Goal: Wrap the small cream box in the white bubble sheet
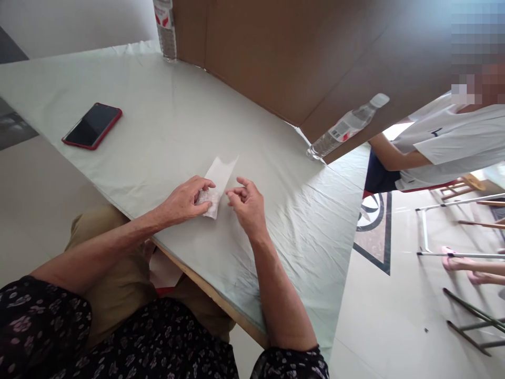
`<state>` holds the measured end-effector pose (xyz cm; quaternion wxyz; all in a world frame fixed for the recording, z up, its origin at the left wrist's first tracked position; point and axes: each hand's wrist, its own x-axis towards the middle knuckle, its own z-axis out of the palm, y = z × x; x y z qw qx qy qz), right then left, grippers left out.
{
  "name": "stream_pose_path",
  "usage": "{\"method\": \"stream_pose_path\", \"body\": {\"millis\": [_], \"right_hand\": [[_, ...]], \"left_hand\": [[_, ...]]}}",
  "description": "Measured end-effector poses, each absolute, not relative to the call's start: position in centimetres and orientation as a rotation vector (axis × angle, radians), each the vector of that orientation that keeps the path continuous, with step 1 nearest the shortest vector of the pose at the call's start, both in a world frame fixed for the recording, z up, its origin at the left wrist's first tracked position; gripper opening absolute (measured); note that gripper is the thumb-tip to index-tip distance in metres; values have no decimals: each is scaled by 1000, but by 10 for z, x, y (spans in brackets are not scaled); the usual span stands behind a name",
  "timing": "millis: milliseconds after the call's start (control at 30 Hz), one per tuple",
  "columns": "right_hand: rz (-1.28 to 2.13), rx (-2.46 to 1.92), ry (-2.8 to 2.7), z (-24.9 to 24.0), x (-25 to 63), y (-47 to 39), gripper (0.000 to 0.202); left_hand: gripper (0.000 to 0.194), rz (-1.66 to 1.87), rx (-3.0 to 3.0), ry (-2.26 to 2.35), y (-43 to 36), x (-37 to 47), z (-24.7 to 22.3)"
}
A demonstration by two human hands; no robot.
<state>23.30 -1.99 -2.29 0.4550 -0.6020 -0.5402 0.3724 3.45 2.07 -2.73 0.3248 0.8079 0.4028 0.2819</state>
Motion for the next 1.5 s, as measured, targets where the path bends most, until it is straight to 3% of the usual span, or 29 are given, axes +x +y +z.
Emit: {"method": "stream_pose_path", "body": {"millis": [267,467,700,867,1167,1400,1500], "right_hand": [[1185,-1654,-1117,-25,225,24,61],[1168,-1784,-1156,-25,223,40,41],[1220,-1802,-1259,-21,221,51,23],[1149,-1791,-1272,-23,223,56,28],[1134,-1799,-1303,-22,226,61,36],[1184,-1473,-1199,-29,218,62,24],[1227,-1273,-1144,-31,217,53,30]], "left_hand": [[43,728,2167,1059,20,34,-25],[53,692,2331,1073,17,33,-26],[41,753,2659,1032,15,33,-29],[28,769,2731,970,18,32,-30],[30,735,2642,939,19,33,-29],[28,703,2577,946,20,34,-29],[29,682,2518,933,22,34,-31]]}}
